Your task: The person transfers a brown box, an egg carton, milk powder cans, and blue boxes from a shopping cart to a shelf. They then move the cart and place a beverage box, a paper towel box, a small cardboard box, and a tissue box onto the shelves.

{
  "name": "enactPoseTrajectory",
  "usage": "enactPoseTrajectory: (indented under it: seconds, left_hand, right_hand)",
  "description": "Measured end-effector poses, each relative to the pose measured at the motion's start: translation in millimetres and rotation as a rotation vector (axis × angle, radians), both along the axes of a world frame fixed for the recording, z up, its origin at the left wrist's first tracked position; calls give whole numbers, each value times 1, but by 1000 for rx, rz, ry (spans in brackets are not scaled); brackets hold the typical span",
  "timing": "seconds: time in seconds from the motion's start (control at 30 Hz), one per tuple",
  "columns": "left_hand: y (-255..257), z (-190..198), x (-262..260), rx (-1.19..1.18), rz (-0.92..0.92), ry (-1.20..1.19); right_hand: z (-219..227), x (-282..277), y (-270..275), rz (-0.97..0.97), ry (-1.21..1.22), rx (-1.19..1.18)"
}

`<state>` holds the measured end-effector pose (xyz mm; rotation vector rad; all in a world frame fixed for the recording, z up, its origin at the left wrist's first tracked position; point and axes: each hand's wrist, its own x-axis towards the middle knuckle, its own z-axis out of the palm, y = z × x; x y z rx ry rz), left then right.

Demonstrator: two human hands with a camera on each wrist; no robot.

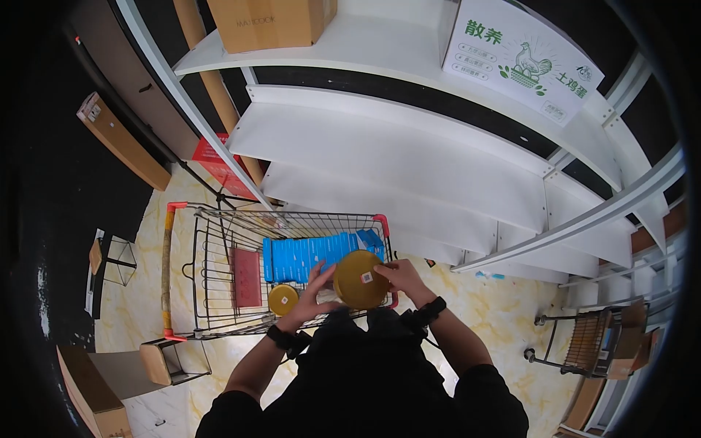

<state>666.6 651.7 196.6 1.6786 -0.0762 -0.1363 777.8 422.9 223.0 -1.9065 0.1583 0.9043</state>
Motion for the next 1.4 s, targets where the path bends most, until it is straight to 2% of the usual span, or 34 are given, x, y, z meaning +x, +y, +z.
enactPoseTrajectory:
  seconds: [0.07,0.17,0.2,0.27,0.3,0.33,0.37,0.4,0.43,0.47,0.57,0.6,0.67,0.73,0.87,0.93,1.0,1.07,1.13,1.2,1.27,1.33,1.4]
  left_hand:
    - [3,35,4,250,-72,-279]
    - [-2,62,16,222,-1,-328]
    - [-3,62,16,226,-2,-337]
    - [-6,55,16,131,161,-330]
    - [-7,52,18,132,153,-342]
    - [-8,50,21,-78,207,-331]
    - [-9,48,24,-288,257,-315]
    - [-10,46,26,-287,248,-323]
    - [-11,45,27,-471,270,-217]
    - [-12,42,28,-654,290,-104]
    - [-11,38,34,-642,270,27]
    - [-13,38,36,-657,258,106]
    - [-17,36,40,-686,294,168]
    - [-15,30,47,-713,174,235]
    - [-25,36,55,-646,166,184]
    - [-27,43,59,-765,34,-9]
    - [-27,52,60,-724,19,-21]
    - [-25,57,62,-405,13,86]
    - [-25,28,59,-354,17,61]
    - [-19,2,49,43,-17,243]
    - [-9,-23,32,365,-113,258]
    - [3,-56,8,561,-200,260]
    - [16,-92,-16,613,-330,274]
  right_hand:
    - [44,3,3,17,1,45]
    - [87,-1,8,102,-157,107]
    - [100,-3,12,85,-175,130]
    - [109,-3,12,60,-208,154]
    - [110,-6,10,59,-268,297]
    - [112,-7,9,60,-330,439]
    - [118,-7,8,54,-344,441]
    - [129,-10,7,165,-385,375]
    - [135,-11,6,276,-423,306]
    - [136,-11,6,270,-431,307]
    - [121,-13,6,451,-276,274]
    - [112,-14,5,447,-279,274]
    - [99,-17,4,400,-302,416]
    - [104,-18,2,372,-302,399]
    - [117,-18,-5,280,-348,384]
    - [110,-15,-13,240,-319,377]
    - [93,-9,-23,203,-291,369]
    - [74,-4,-37,22,-267,610]
    - [79,0,-51,-47,-303,578]
    - [86,6,-65,-228,-459,534]
    - [81,19,-88,-274,-558,473]
    - [83,34,-108,-351,-754,298]
    - [79,51,-122,-393,-787,280]
